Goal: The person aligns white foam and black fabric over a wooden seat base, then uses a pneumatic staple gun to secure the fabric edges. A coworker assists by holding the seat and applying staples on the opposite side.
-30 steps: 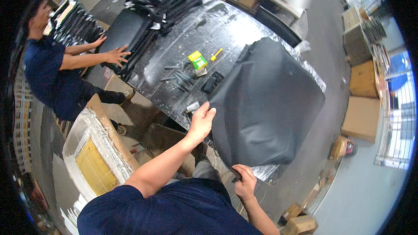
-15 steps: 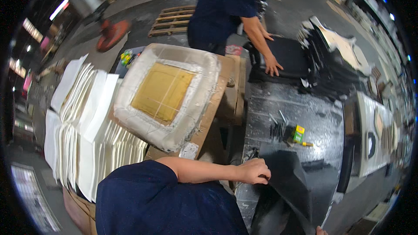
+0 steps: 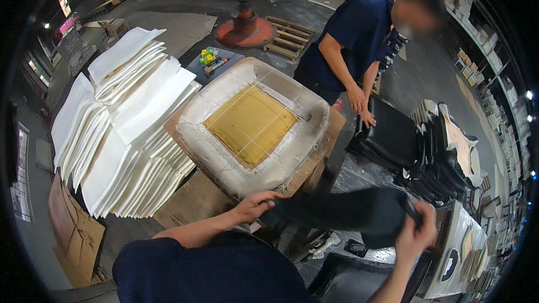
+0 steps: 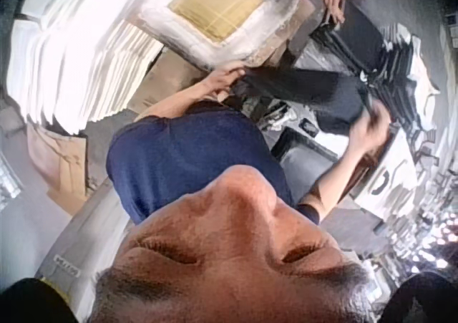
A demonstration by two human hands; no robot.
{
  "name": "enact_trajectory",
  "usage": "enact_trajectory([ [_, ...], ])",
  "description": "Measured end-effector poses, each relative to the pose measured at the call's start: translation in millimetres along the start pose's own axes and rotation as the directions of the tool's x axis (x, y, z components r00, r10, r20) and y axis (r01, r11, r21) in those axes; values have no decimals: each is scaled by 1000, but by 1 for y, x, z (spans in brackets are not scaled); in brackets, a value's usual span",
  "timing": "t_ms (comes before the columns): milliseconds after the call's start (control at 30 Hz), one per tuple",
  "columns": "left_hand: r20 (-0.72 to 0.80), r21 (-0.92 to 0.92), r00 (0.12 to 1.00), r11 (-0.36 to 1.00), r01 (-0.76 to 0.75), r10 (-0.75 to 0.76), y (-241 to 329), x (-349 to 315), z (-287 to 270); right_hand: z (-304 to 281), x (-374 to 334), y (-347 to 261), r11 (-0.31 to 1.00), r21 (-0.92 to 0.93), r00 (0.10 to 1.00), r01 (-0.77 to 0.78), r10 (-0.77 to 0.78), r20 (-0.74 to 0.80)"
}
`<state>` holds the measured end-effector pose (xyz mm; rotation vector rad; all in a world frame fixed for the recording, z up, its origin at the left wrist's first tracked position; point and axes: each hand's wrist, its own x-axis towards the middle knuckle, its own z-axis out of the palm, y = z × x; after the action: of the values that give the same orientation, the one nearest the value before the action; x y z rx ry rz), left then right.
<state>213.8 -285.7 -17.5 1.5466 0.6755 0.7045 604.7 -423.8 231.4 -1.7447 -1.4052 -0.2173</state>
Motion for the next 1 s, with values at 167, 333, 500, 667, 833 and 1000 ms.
enact_trajectory([
  [167,-345,203,906,922,328,-246,-20,-30,-57,183,52,-25,985,173,976,-17,-22,218],
  [333,-339,172,865,880,443,-369,-24,-44,-90,267,87,-32,987,156,989,-29,5,150],
  [500,-218,156,873,868,472,-436,-34,-72,-156,337,97,-45,995,90,973,-43,21,230],
  [667,88,205,994,978,45,-64,-39,-85,-184,375,54,-6,975,-30,950,-222,223,220],
  [833,88,255,966,943,215,-245,-36,-84,-171,403,-2,4,903,-91,879,-420,430,206],
  [1000,14,340,988,930,139,-152,-32,-93,-190,400,-4,5,900,-44,865,-433,429,260],
])
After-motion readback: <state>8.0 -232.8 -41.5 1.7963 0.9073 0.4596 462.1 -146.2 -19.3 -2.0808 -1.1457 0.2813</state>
